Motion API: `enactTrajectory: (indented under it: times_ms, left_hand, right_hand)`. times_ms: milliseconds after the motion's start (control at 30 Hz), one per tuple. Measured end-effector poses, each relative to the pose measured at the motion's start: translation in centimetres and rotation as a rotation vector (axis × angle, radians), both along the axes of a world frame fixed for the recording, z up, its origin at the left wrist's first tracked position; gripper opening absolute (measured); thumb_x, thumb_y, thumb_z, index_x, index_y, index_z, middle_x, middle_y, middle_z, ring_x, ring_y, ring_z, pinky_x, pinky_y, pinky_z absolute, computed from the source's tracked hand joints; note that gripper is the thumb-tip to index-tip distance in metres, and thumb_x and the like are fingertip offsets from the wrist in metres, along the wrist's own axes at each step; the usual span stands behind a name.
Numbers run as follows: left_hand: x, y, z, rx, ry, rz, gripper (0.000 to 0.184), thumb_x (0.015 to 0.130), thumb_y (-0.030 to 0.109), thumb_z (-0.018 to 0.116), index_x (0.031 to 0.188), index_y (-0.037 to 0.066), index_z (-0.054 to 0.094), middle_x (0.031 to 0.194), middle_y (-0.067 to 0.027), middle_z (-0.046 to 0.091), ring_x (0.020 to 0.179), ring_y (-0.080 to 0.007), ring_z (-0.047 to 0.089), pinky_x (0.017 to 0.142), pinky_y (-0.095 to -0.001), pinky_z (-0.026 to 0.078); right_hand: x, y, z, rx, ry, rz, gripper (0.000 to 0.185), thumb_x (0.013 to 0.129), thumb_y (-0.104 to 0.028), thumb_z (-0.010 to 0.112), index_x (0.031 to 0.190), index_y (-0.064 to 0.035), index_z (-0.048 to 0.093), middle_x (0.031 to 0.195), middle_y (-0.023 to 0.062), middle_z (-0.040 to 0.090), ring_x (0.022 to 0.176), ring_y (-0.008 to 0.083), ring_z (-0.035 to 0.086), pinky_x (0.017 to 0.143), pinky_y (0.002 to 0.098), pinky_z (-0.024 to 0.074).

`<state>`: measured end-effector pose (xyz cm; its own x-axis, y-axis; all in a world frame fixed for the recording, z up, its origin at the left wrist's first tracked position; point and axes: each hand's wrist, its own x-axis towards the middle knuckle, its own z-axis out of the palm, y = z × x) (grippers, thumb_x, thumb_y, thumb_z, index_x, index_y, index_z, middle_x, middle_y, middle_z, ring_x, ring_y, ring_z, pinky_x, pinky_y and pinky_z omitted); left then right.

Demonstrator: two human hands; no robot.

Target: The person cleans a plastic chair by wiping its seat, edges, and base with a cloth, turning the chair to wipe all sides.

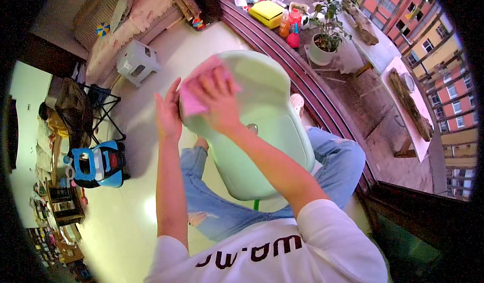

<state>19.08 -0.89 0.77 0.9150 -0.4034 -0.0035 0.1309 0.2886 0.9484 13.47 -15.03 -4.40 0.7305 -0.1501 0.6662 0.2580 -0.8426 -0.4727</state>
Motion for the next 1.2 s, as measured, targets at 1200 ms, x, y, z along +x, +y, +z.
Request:
enactTrajectory:
  times_ms: [1200]
  left_hand:
    - [-1.4, -2.1, -0.7, 0.697, -0.392, 0.248, 0.048, 0.099, 0.042, 0.04, 0.128, 0.004, 0.047, 0.121, -0.0103, 0.055, 0.112, -0.0195, 0.051, 0.097, -0.0306, 0.038]
  right_hand:
    - [-7.8, -2.1, -12.8, -0.228, 0.702, 0.494, 0.039, 0.078, -0.024, 0.06, 0.116, -0.0305, 0.061, 0.134, -0.0087, 0.051, 0.127, 0.0179, 0.043, 0.108, 0.0432, 0.0276]
